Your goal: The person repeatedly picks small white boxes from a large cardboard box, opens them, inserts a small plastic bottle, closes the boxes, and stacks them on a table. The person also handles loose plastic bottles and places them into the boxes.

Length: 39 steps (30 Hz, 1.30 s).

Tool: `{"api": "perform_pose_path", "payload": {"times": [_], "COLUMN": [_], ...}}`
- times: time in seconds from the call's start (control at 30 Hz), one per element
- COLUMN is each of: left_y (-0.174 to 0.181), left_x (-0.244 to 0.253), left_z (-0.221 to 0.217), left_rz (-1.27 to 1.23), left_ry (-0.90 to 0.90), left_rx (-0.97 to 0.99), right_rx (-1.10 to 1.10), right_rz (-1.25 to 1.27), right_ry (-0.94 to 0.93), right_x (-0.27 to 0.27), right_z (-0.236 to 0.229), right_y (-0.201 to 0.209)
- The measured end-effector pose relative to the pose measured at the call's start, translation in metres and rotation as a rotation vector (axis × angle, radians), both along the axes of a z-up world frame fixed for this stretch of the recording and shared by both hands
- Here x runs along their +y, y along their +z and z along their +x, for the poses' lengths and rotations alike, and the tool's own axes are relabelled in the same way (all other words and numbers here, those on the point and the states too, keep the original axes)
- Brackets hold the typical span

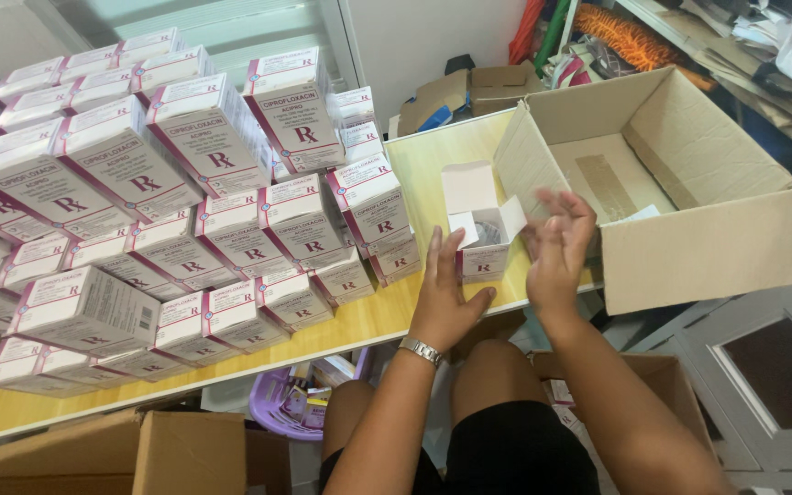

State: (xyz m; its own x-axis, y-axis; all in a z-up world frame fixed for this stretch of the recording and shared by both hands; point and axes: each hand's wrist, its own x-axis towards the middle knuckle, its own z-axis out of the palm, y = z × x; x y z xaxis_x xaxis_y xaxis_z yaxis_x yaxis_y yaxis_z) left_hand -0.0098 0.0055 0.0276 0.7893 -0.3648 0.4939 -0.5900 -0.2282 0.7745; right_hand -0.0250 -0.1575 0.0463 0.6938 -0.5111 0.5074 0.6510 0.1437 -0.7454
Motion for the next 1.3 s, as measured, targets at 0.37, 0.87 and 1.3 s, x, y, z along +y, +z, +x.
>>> {"api": "perform_pose_path", "payload": {"times": [0.37,0.87,1.3], "left_y": [-0.03,-0.033,-0.026], "left_x": [0.0,0.006,0.004], "left_z": [0.016,0.022,0.011], "left_rz": [-0.111,-0.248,-0.065], "left_ry": [-0.051,-0.154,-0.004], "left_rx": [0.023,0.245,-0.149], "right_rx": [0.156,-0.02,0.021], "right_rz": [-0.287,-0.498,-0.723], "right_ry": [0.375,0.041,-0.085], "right_x": [-0.009,0.001,-0.002], "right_z": [0.05,0.013,0.0], "right_y": [0.005,-0.016,-0.014]}}
